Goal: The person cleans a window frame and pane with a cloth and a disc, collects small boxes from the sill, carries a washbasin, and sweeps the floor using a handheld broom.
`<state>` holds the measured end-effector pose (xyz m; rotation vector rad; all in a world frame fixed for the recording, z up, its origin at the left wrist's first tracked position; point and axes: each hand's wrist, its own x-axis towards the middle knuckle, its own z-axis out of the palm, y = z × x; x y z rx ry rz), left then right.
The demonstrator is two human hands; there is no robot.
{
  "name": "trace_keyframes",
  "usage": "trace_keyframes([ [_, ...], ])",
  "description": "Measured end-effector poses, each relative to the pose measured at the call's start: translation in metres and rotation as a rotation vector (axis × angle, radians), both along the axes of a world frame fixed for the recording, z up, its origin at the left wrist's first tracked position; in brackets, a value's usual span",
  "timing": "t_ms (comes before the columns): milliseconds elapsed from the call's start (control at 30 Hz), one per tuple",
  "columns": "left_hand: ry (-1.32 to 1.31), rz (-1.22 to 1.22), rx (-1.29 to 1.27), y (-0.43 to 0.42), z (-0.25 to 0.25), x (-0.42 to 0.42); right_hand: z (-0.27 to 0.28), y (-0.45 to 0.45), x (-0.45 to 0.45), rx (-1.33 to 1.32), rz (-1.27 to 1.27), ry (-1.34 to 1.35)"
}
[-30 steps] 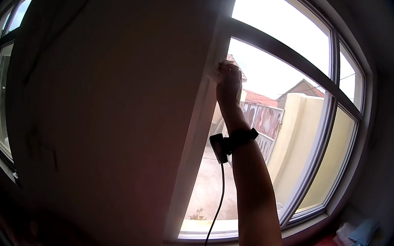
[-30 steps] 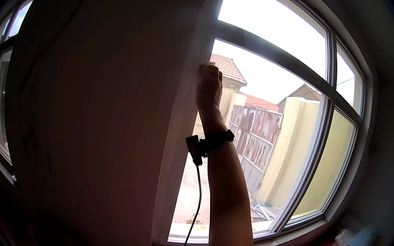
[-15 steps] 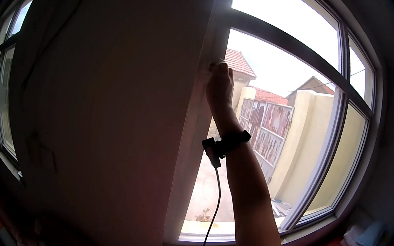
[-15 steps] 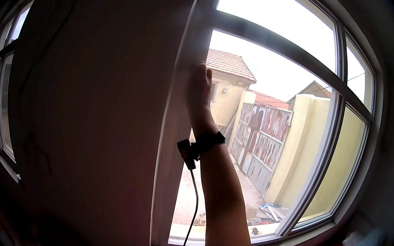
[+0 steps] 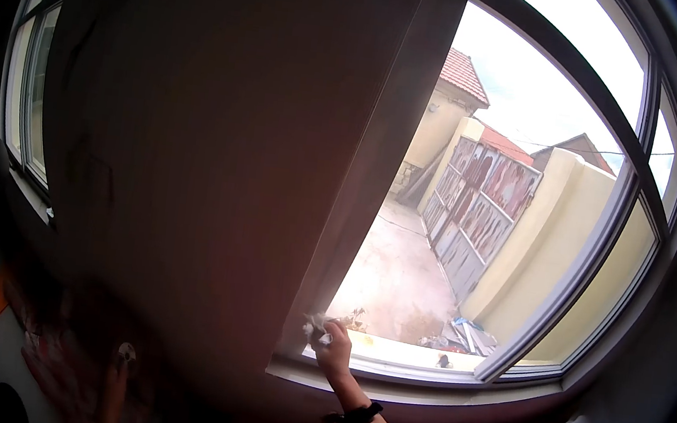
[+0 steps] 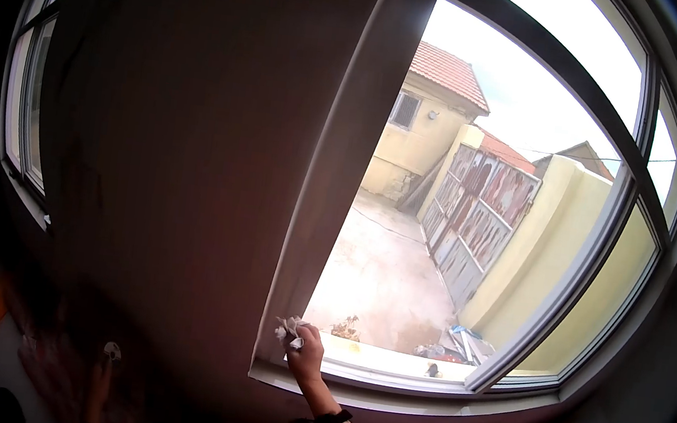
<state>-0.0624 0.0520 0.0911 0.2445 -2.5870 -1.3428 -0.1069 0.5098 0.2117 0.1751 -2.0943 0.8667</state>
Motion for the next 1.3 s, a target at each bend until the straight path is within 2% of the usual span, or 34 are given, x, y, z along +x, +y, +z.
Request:
trace_keyframes([
  [33,-0.021,-0.019,-0.09,0.006,0.003,0.001,-0.051,0.003,0.003,-0.038,0.074,-0.1],
  [67,-0.075,-0.043,-0.186,0.018,0.025,0.0,-0.085,-0.008,0.018,-0.503,0.206,-0.496],
  [100,-0.126,-0.07,-0.282,0.029,0.048,0.0,-0.069,-0.022,0.044,-0.659,0.367,-0.763],
  [133,-0.21,-0.075,-0.292,0.049,0.078,0.001,-0.109,-0.025,0.047,-0.844,0.471,-0.794],
  [200,-0.011,-0.234,-0.083,0.065,0.076,-0.006,-0.136,-0.041,0.064,-0.901,0.513,-0.968],
  [300,-0.006,-0.349,-0.189,0.08,0.065,-0.017,-0.144,-0.069,0.086,-0.984,0.511,-1.078],
  [367,0.037,-0.496,-0.107,0.099,0.069,-0.012,-0.145,-0.078,0.095,-1.004,0.538,-1.111],
  [467,0.019,-0.548,-0.059,0.102,0.058,-0.006,-0.146,-0.09,0.107,-1.145,0.484,-1.141],
  [500,0.06,-0.552,-0.088,0.097,0.041,-0.008,-0.145,-0.091,0.112,-1.165,0.485,-1.137],
  [700,-0.093,-0.647,0.128,0.086,0.014,-0.004,-0.163,-0.091,0.134,-1.296,0.437,-1.084],
  [767,-0.219,-0.584,0.264,0.079,-0.008,-0.007,-0.184,-0.077,0.145,-1.37,0.353,-1.033],
  [833,-0.3,-0.651,0.271,0.074,-0.002,-0.014,-0.209,-0.059,0.158,-1.328,0.257,-1.083],
  [867,-0.295,-0.617,0.278,0.071,-0.011,-0.014,-0.187,-0.056,0.172,-1.593,0.22,-1.022],
  [900,-0.294,-0.574,0.285,0.068,-0.016,-0.014,-0.228,-0.04,0.188,-1.622,0.118,-0.974],
  [933,-0.369,-0.665,0.13,0.066,-0.009,-0.021,-0.273,-0.023,0.206,-1.648,0.02,-0.937],
  [1000,-0.394,-0.696,0.07,0.062,-0.021,-0.025,-0.286,-0.002,0.25,-1.905,-0.225,-0.828],
  [1033,-0.415,-0.73,0.06,0.063,-0.028,-0.025,-0.292,0.002,0.275,-2.024,-0.285,-0.64],
  [1067,-0.395,-0.764,0.012,0.066,-0.028,-0.025,-0.308,0.007,0.3,-2.043,-0.313,-0.624],
  [1133,-0.39,-0.803,-0.044,0.063,-0.033,-0.024,-0.36,0.015,0.351,-1.995,-0.728,-0.427],
  [1167,-0.399,-0.82,-0.17,0.06,-0.04,-0.028,-0.362,0.013,0.368,-2.006,-0.743,-0.421],
  [1200,-0.403,-0.834,-0.295,0.071,-0.03,-0.026,-0.363,0.015,0.385,-2.072,-0.896,-0.359],
  [1233,-0.331,-0.891,-0.271,0.081,-0.02,-0.018,-0.363,0.017,0.402,-2.124,-1.056,-0.283],
  [1300,-0.306,-0.903,-0.309,0.089,-0.025,-0.015,-0.4,0.036,0.443,-1.961,-1.039,-0.499],
])
